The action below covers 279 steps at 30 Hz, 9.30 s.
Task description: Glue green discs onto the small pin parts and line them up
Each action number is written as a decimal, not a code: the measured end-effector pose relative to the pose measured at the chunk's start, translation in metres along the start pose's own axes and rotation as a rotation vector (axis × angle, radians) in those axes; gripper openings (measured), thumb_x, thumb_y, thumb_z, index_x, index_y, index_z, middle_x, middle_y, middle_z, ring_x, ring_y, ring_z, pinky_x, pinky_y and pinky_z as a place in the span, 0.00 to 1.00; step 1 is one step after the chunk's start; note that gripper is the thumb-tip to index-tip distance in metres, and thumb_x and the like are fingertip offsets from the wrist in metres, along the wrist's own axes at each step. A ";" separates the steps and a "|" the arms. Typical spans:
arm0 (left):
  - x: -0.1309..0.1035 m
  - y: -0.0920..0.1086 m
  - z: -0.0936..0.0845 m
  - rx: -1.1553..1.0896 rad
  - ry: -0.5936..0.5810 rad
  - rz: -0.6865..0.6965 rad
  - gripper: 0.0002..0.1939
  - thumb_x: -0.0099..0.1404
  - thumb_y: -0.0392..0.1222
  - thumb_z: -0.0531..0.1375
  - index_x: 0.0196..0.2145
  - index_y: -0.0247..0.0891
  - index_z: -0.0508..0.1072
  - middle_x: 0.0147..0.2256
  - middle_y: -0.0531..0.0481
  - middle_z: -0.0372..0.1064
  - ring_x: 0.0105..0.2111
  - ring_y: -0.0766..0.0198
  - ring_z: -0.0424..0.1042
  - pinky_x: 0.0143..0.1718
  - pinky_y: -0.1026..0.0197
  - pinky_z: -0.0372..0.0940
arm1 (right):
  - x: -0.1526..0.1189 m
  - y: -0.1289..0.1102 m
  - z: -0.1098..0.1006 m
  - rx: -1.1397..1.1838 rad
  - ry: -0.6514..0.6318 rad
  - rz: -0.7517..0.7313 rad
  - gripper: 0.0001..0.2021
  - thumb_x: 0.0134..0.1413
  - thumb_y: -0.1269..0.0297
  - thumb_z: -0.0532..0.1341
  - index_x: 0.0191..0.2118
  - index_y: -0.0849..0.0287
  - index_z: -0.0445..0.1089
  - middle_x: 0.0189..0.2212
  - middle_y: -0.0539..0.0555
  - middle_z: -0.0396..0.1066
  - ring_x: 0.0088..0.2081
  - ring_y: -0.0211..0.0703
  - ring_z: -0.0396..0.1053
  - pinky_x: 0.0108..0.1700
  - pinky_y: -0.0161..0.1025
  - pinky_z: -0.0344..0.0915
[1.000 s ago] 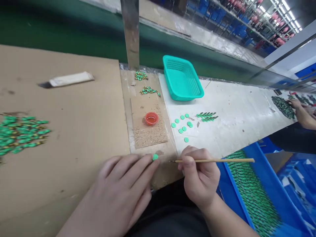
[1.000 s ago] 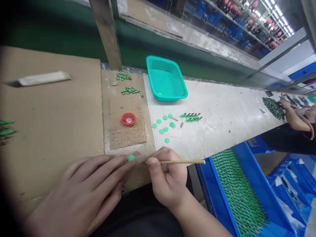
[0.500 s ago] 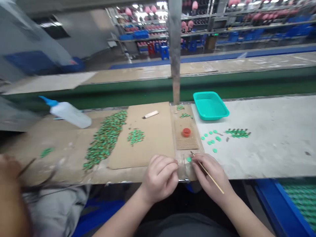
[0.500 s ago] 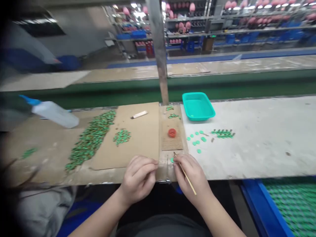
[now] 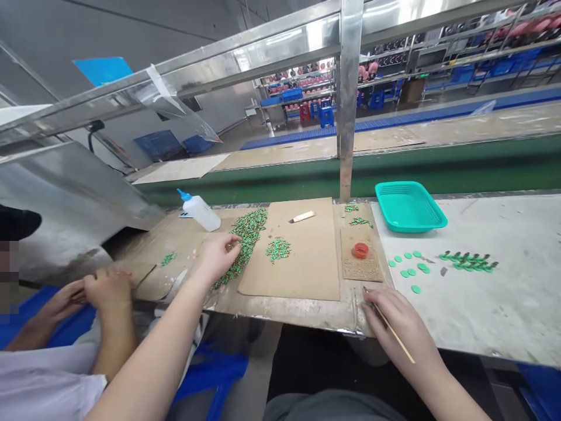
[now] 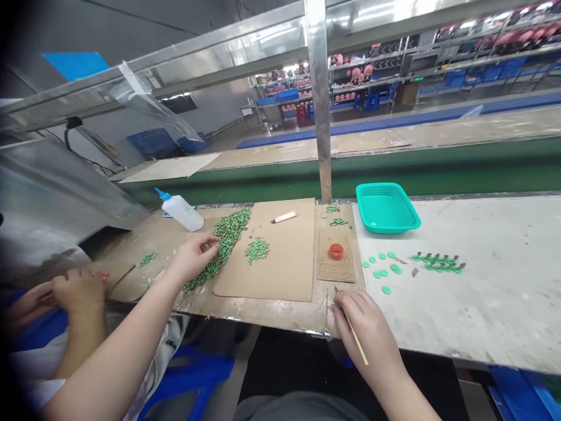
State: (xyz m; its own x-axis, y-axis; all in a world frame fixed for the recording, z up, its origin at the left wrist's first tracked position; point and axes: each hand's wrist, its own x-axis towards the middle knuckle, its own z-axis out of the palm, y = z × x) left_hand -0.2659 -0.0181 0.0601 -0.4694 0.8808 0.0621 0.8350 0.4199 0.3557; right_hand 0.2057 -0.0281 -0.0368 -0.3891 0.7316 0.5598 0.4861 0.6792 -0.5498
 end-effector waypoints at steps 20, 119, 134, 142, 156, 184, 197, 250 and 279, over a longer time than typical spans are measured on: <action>-0.003 0.067 0.006 -0.613 -0.102 -0.151 0.21 0.78 0.55 0.68 0.60 0.38 0.77 0.56 0.43 0.78 0.51 0.54 0.80 0.52 0.47 0.80 | -0.033 -0.014 -0.049 0.134 0.247 0.307 0.12 0.81 0.59 0.60 0.54 0.47 0.82 0.47 0.51 0.88 0.47 0.48 0.88 0.54 0.42 0.85; -0.118 0.201 0.143 -0.425 -0.190 0.942 0.06 0.78 0.46 0.65 0.47 0.52 0.85 0.42 0.52 0.86 0.42 0.55 0.83 0.51 0.53 0.74 | 0.010 0.007 -0.077 0.010 0.080 0.217 0.11 0.82 0.70 0.59 0.62 0.54 0.71 0.53 0.57 0.85 0.52 0.48 0.86 0.58 0.47 0.81; -0.116 0.198 0.146 -0.472 -0.110 1.111 0.10 0.73 0.33 0.71 0.49 0.45 0.84 0.44 0.51 0.88 0.42 0.62 0.84 0.49 0.59 0.74 | 0.004 0.009 -0.085 -0.106 -0.155 0.286 0.09 0.82 0.65 0.60 0.46 0.59 0.75 0.39 0.54 0.81 0.38 0.47 0.79 0.42 0.42 0.70; -0.122 0.205 0.145 -0.495 -0.119 0.971 0.03 0.76 0.38 0.70 0.44 0.45 0.86 0.41 0.55 0.88 0.40 0.69 0.83 0.48 0.66 0.73 | 0.019 0.016 -0.031 0.161 -0.014 0.152 0.12 0.85 0.66 0.57 0.42 0.56 0.71 0.43 0.50 0.79 0.42 0.39 0.77 0.49 0.35 0.72; -0.121 0.200 0.148 -0.520 -0.126 0.998 0.09 0.74 0.35 0.70 0.48 0.47 0.87 0.46 0.55 0.89 0.44 0.67 0.85 0.52 0.64 0.75 | 0.024 0.019 -0.031 0.144 -0.092 0.131 0.10 0.84 0.64 0.58 0.46 0.57 0.74 0.46 0.50 0.82 0.49 0.42 0.82 0.55 0.37 0.75; -0.122 0.201 0.147 -0.506 -0.117 0.968 0.05 0.78 0.39 0.68 0.45 0.45 0.87 0.44 0.55 0.89 0.43 0.67 0.86 0.48 0.65 0.74 | 0.010 0.004 -0.019 0.042 -0.010 0.178 0.10 0.86 0.63 0.53 0.50 0.53 0.71 0.42 0.49 0.77 0.48 0.42 0.80 0.55 0.39 0.75; -0.120 0.200 0.148 -0.505 -0.089 1.041 0.06 0.78 0.36 0.68 0.45 0.44 0.86 0.44 0.55 0.89 0.43 0.68 0.86 0.49 0.66 0.74 | 0.011 -0.009 -0.011 -0.081 -0.015 0.155 0.13 0.85 0.65 0.52 0.44 0.53 0.69 0.39 0.52 0.77 0.42 0.46 0.76 0.48 0.42 0.72; -0.133 0.214 0.137 -0.285 -0.224 0.929 0.14 0.79 0.48 0.62 0.55 0.48 0.85 0.48 0.49 0.86 0.48 0.52 0.80 0.53 0.47 0.68 | -0.005 0.019 -0.035 0.453 0.184 0.533 0.12 0.75 0.56 0.65 0.37 0.53 0.69 0.34 0.51 0.77 0.36 0.45 0.84 0.40 0.40 0.81; -0.133 0.220 0.143 -0.334 -0.313 0.878 0.09 0.78 0.47 0.62 0.39 0.47 0.80 0.42 0.50 0.79 0.44 0.54 0.76 0.50 0.48 0.67 | -0.002 0.018 -0.031 0.097 0.077 0.078 0.13 0.84 0.64 0.59 0.40 0.53 0.68 0.34 0.49 0.75 0.35 0.41 0.74 0.41 0.39 0.72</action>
State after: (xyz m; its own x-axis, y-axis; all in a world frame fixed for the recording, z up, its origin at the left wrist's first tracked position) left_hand 0.0210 -0.0116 -0.0032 0.4151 0.8882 0.1971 0.7039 -0.4508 0.5489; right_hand 0.2398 -0.0196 -0.0285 -0.2898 0.7781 0.5572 0.4331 0.6258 -0.6487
